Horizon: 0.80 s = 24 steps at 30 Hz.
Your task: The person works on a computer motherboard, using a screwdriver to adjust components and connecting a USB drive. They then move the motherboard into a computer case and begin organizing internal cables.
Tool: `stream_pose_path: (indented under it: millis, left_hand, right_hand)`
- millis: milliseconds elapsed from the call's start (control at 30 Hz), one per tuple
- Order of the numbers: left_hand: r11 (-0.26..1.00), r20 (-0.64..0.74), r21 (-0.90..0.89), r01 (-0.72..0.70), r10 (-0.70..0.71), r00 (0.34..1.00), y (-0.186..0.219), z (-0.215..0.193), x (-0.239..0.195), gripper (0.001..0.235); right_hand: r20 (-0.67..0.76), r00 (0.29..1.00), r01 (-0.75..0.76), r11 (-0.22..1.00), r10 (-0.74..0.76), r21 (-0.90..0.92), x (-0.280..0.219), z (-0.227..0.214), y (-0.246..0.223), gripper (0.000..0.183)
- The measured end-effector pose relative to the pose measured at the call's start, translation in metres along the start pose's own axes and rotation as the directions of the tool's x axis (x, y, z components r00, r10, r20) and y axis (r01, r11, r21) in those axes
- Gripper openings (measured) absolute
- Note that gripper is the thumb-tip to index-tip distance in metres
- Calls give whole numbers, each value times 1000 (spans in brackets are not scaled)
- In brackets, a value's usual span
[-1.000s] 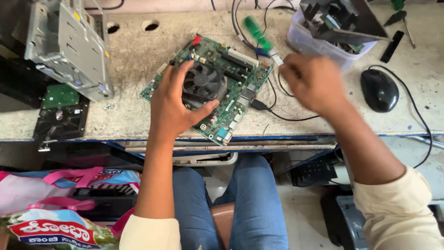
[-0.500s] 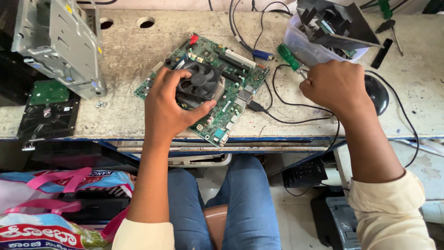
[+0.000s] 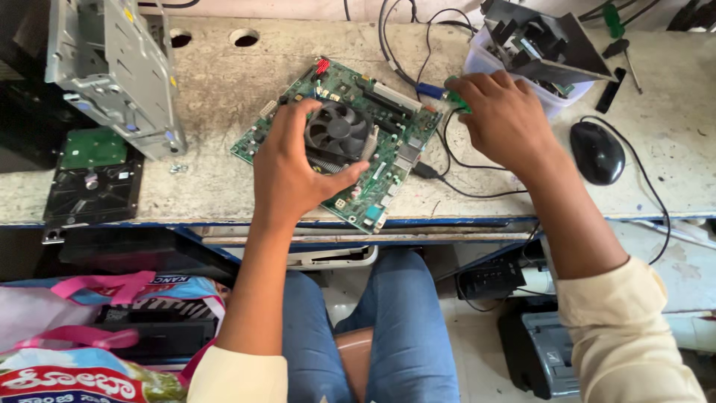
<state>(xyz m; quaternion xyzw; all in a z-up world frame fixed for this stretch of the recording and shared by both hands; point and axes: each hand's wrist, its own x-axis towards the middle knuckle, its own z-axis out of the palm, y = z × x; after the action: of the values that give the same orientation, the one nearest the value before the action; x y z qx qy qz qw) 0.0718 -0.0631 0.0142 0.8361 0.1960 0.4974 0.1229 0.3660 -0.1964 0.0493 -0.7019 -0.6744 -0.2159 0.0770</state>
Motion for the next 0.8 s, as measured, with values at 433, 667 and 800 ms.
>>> stream_pose_path:
  millis: [433,667,800]
  left_hand:
    - [999,-24,-6,39,-39,999,0,-1,0,78]
    - [998,-15,-27,48,-49,999,1,-2,-1,72]
    - [998,6,-18,66,-66,998,0,-1,-2,68]
  right_hand:
    - [25,989,145,983,-143,-113,34,17,5,32]
    - [-327,945,71,980,-7,184,-7,-30,3,27]
    - [-467,857,10,899,219,438,-36,-44,-5,33]
